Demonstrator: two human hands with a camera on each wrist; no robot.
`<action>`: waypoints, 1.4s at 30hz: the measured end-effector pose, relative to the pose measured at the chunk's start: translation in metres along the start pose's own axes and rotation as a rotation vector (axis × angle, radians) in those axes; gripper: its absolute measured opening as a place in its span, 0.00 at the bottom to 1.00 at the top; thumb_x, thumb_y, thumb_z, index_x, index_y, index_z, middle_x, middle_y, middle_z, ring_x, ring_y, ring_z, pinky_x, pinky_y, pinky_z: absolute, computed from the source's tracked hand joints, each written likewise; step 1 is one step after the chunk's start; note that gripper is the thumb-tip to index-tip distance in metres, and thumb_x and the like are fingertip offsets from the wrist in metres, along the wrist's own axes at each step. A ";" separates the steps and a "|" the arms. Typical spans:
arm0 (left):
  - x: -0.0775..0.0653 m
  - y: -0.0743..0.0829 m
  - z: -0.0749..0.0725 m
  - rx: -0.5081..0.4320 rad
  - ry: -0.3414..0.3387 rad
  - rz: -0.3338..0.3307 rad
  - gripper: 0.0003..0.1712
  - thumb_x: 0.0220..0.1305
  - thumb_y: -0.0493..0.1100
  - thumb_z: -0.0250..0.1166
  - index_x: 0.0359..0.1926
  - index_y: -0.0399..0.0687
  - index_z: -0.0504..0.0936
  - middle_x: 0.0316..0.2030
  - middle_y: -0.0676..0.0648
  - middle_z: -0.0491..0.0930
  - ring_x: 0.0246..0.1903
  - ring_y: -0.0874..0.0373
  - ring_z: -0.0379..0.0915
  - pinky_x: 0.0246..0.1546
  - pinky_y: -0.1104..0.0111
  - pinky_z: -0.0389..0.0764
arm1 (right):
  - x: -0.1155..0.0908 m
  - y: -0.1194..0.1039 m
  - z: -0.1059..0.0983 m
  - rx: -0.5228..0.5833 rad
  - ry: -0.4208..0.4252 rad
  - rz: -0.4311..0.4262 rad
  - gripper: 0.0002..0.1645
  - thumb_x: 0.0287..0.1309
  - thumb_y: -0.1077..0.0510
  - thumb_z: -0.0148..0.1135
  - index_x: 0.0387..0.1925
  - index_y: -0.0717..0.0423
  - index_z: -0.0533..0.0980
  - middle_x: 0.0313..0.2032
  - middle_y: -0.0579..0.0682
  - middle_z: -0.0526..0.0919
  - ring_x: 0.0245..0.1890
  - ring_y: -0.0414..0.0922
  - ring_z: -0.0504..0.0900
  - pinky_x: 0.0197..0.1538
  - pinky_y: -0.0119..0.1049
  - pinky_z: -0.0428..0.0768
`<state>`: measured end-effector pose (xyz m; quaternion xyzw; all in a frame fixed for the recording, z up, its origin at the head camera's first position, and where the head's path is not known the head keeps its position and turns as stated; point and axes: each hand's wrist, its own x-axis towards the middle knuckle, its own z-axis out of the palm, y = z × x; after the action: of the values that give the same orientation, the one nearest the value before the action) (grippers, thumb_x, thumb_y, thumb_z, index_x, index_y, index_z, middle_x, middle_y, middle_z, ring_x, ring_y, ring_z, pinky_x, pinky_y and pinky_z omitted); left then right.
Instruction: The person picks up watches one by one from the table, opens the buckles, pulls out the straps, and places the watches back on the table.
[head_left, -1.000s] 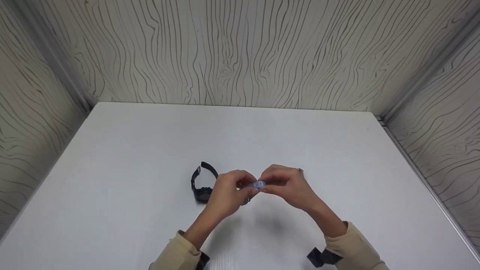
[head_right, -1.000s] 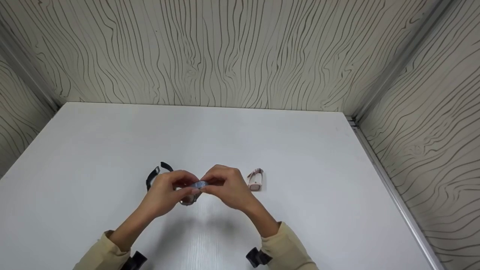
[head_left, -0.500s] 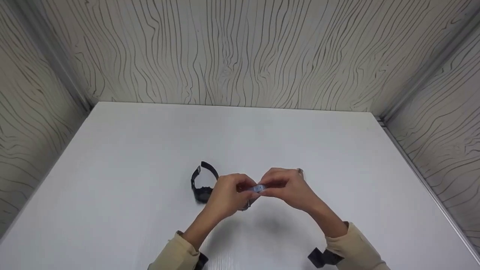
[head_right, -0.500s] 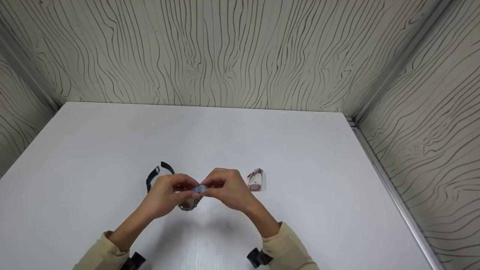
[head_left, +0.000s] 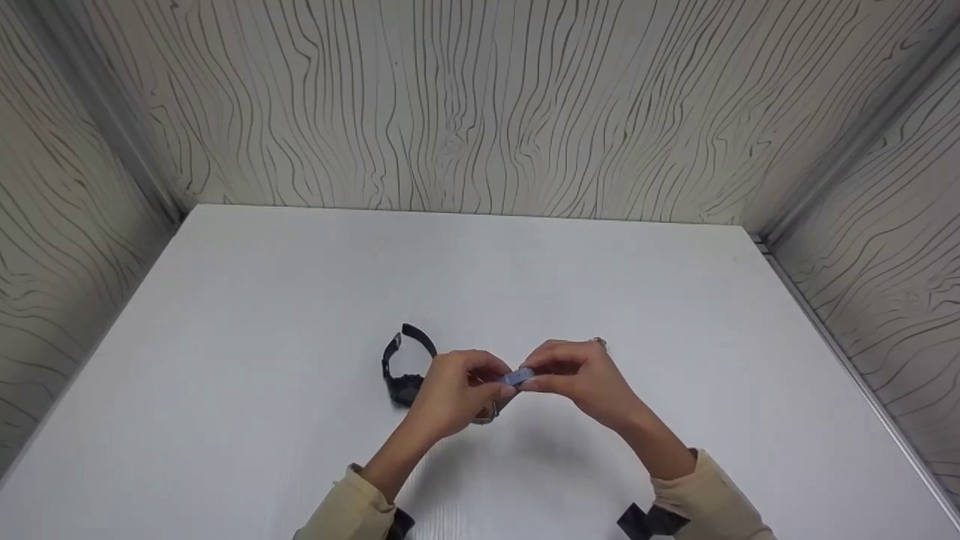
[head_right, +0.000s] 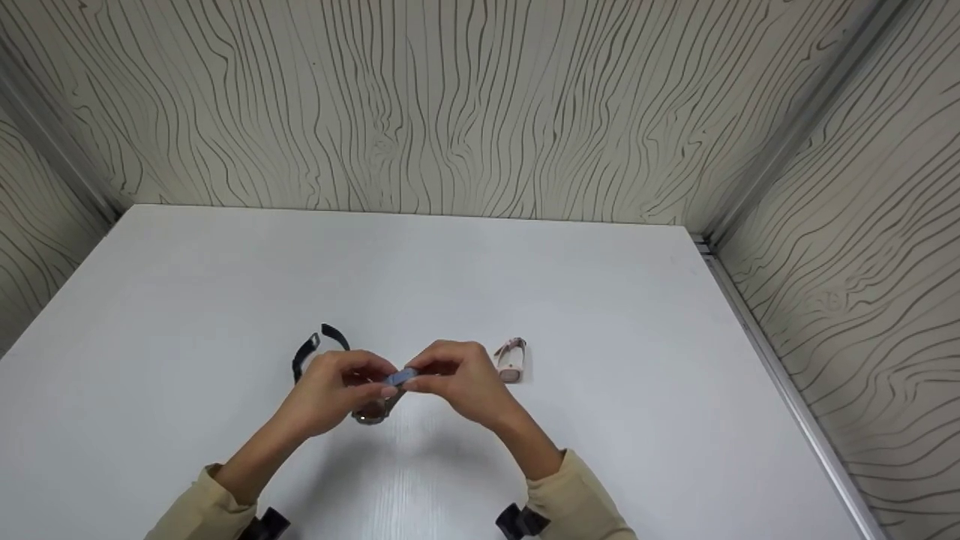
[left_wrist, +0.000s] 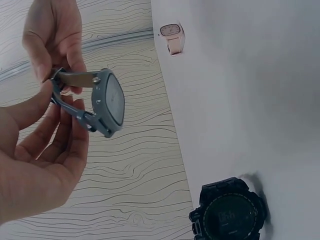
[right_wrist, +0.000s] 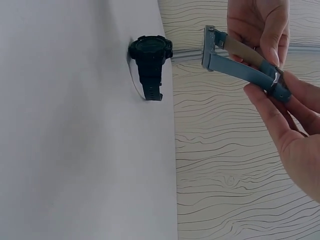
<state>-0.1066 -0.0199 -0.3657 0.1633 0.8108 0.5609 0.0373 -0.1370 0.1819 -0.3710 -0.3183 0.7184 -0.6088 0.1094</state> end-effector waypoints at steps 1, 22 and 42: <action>0.000 0.000 0.000 -0.022 -0.004 -0.007 0.05 0.53 0.35 0.67 0.33 0.40 0.82 0.27 0.50 0.79 0.24 0.61 0.73 0.24 0.72 0.77 | 0.000 0.001 -0.001 0.016 -0.002 -0.004 0.09 0.53 0.68 0.61 0.37 0.67 0.79 0.34 0.59 0.80 0.35 0.48 0.81 0.42 0.40 0.79; 0.000 0.003 0.005 0.123 0.002 0.026 0.06 0.50 0.35 0.69 0.32 0.42 0.82 0.25 0.53 0.77 0.25 0.64 0.71 0.27 0.72 0.74 | 0.004 -0.006 0.000 -0.222 -0.090 -0.141 0.06 0.52 0.68 0.62 0.35 0.65 0.79 0.32 0.58 0.80 0.32 0.44 0.81 0.35 0.37 0.81; 0.000 -0.001 0.004 0.053 0.056 0.024 0.05 0.52 0.37 0.68 0.31 0.41 0.82 0.27 0.52 0.79 0.26 0.63 0.72 0.28 0.72 0.75 | -0.002 0.001 -0.006 0.133 -0.019 0.015 0.10 0.55 0.70 0.58 0.39 0.72 0.74 0.37 0.64 0.78 0.37 0.51 0.81 0.44 0.46 0.78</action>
<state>-0.1059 -0.0172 -0.3684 0.1582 0.8241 0.5440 0.0038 -0.1391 0.1879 -0.3706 -0.3108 0.6777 -0.6511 0.1418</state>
